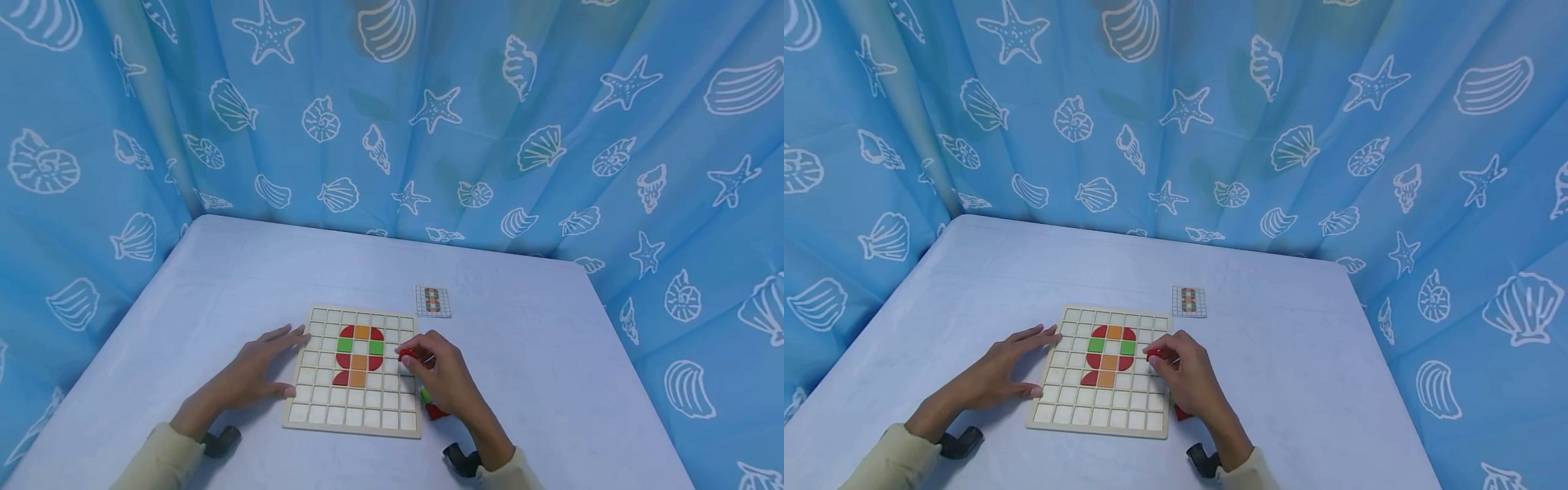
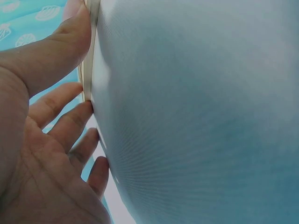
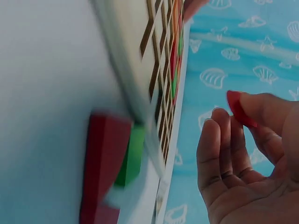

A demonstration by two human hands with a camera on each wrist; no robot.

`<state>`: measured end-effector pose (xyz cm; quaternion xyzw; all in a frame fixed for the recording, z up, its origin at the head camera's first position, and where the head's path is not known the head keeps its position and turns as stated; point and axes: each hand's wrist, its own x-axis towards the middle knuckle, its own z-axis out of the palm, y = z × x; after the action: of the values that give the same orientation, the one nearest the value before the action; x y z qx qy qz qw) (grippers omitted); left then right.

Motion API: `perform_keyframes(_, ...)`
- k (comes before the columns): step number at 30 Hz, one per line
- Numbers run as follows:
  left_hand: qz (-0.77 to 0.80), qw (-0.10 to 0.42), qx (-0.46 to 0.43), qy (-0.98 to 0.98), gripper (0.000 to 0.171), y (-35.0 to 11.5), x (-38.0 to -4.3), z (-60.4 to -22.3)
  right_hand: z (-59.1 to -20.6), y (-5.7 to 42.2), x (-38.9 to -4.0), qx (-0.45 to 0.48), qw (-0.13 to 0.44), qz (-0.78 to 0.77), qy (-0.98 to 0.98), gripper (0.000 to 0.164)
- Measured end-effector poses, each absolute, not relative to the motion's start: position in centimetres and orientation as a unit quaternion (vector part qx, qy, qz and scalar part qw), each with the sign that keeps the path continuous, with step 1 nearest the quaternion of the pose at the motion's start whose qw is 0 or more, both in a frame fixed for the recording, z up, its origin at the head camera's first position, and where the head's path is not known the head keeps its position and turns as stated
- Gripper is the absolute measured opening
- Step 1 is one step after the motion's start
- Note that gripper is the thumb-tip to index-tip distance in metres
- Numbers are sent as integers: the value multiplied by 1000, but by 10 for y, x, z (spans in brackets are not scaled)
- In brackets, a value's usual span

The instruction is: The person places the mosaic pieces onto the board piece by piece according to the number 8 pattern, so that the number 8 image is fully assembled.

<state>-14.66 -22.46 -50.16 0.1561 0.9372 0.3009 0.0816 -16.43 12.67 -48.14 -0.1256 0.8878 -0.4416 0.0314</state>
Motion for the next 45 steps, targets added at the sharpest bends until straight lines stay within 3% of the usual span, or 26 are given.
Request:
perform_keyframes(24,290,76,160,941,95,-227,-148,-502,-487,96,-162,-126,75,-472,869,14)
perform_keyframes(38,293,77,159,940,95,-228,-149,-504,-489,96,-160,-117,51,-482,867,8)
perform_keyframes(45,299,78,158,938,95,-227,-148,-504,-492,95,-160,-117,56,-487,864,21)
